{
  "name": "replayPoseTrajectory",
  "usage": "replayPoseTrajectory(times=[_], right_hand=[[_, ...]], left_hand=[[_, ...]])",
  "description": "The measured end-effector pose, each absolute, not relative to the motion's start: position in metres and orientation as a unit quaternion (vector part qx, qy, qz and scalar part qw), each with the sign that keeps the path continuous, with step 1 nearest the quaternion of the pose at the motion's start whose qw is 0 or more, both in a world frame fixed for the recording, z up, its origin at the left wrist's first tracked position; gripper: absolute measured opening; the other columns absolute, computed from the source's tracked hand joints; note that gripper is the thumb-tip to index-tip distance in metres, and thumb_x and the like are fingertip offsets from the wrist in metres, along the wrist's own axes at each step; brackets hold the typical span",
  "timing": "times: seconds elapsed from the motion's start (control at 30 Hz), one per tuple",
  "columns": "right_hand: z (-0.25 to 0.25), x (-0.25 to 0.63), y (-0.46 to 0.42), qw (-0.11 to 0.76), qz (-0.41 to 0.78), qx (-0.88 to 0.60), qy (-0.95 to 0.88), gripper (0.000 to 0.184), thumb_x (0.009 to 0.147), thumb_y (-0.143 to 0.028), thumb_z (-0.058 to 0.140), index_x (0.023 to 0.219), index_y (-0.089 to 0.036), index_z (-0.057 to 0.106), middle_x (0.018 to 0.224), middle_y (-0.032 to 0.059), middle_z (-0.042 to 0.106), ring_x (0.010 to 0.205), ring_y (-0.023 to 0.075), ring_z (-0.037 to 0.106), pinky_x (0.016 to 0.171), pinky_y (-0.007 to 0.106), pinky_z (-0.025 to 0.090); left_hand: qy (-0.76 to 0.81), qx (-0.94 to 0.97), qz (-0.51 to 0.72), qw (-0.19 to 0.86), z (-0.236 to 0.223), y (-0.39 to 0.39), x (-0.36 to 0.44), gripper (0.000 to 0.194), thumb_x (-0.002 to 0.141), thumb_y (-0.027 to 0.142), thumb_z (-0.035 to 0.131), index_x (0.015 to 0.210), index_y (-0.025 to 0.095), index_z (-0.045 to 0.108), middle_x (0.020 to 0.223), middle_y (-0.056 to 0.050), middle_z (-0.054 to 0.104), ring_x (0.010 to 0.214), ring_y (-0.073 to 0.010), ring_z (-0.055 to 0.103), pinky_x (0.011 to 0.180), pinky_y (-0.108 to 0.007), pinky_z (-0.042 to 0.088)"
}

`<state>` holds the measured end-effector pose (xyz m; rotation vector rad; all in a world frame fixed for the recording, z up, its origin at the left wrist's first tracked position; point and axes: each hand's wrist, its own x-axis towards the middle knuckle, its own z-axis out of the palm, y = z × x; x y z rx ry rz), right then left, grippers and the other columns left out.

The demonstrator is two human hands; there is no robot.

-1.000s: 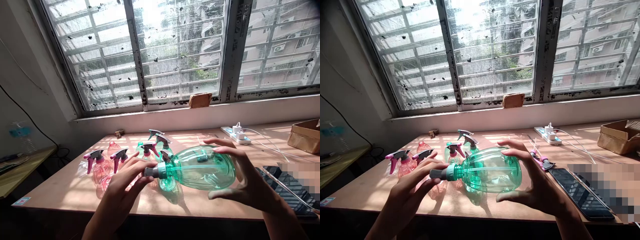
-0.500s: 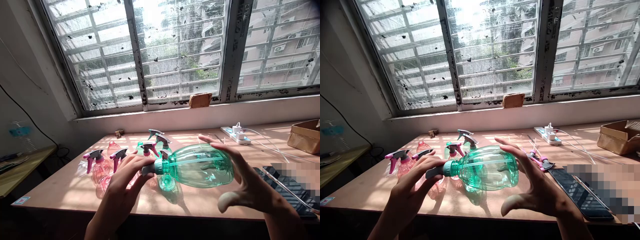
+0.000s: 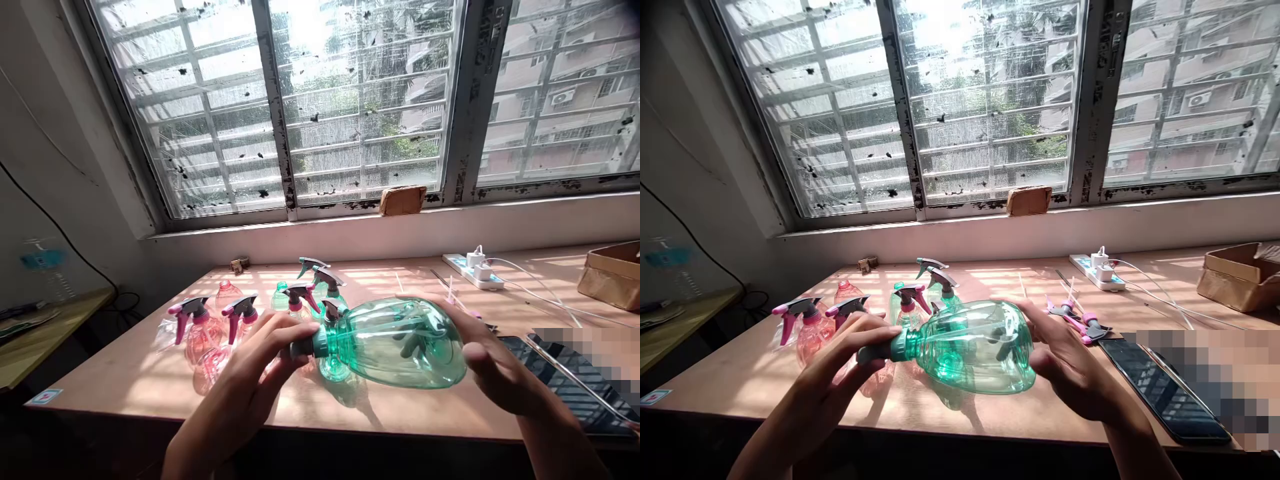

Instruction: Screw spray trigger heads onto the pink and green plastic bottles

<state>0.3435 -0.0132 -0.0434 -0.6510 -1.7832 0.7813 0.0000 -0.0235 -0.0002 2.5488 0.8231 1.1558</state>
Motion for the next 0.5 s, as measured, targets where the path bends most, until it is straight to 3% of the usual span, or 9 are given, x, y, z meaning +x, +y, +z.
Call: replayPoseTrajectory(times=[0.13, 0.3, 0.4, 0.5], right_hand=[[-0.048, 0.35, -0.014, 0.504, 0.32, -0.273, -0.754, 0.079, 0.091, -0.071, 0.069, 0.159, -0.04, 0.045, 0.154, 0.0098, 0.063, 0.129, 0.0374, 0.068, 0.096, 0.043, 0.063], [-0.056, 0.359, -0.012, 0.49, 0.254, -0.234, -0.8, 0.089, 0.084, -0.044, 0.089, 0.159, -0.051, 0.041, 0.168, 0.0026, 0.048, 0.153, 0.0325, 0.046, 0.117, 0.044, 0.051], [-0.053, 0.356, -0.012, 0.5, 0.232, -0.201, -0.81, 0.087, 0.085, -0.041, 0.09, 0.158, -0.05, 0.043, 0.17, 0.0023, 0.043, 0.158, 0.0301, 0.037, 0.121, 0.044, 0.047], [-0.048, 0.353, -0.013, 0.507, 0.198, -0.178, -0.82, 0.081, 0.089, -0.037, 0.087, 0.157, -0.051, 0.044, 0.171, 0.0023, 0.041, 0.159, 0.0307, 0.035, 0.123, 0.048, 0.043]], left_hand=[[0.341, 0.821, 0.418, 0.188, -0.004, -0.026, 0.003, 0.026, 0.112, 0.034, 0.05, 0.135, 0.038, 0.06, 0.125, -0.002, 0.065, 0.118, -0.018, 0.062, 0.098, -0.023, 0.052], [0.36, 0.746, 0.45, 0.333, 0.004, -0.031, 0.009, 0.036, 0.108, 0.054, 0.05, 0.117, 0.024, 0.069, 0.096, -0.004, 0.066, 0.092, -0.0192, 0.066, 0.081, -0.025, 0.058], [0.344, 0.749, 0.438, 0.357, 0.008, -0.032, 0.012, 0.037, 0.102, 0.056, 0.061, 0.115, 0.022, 0.069, 0.096, -0.004, 0.067, 0.085, -0.0179, 0.065, 0.075, -0.025, 0.06], [0.359, 0.767, 0.436, 0.303, 0.006, -0.03, 0.014, 0.035, 0.09, 0.043, 0.081, 0.115, 0.022, 0.068, 0.099, -0.003, 0.068, 0.083, -0.0177, 0.067, 0.07, -0.024, 0.061]])
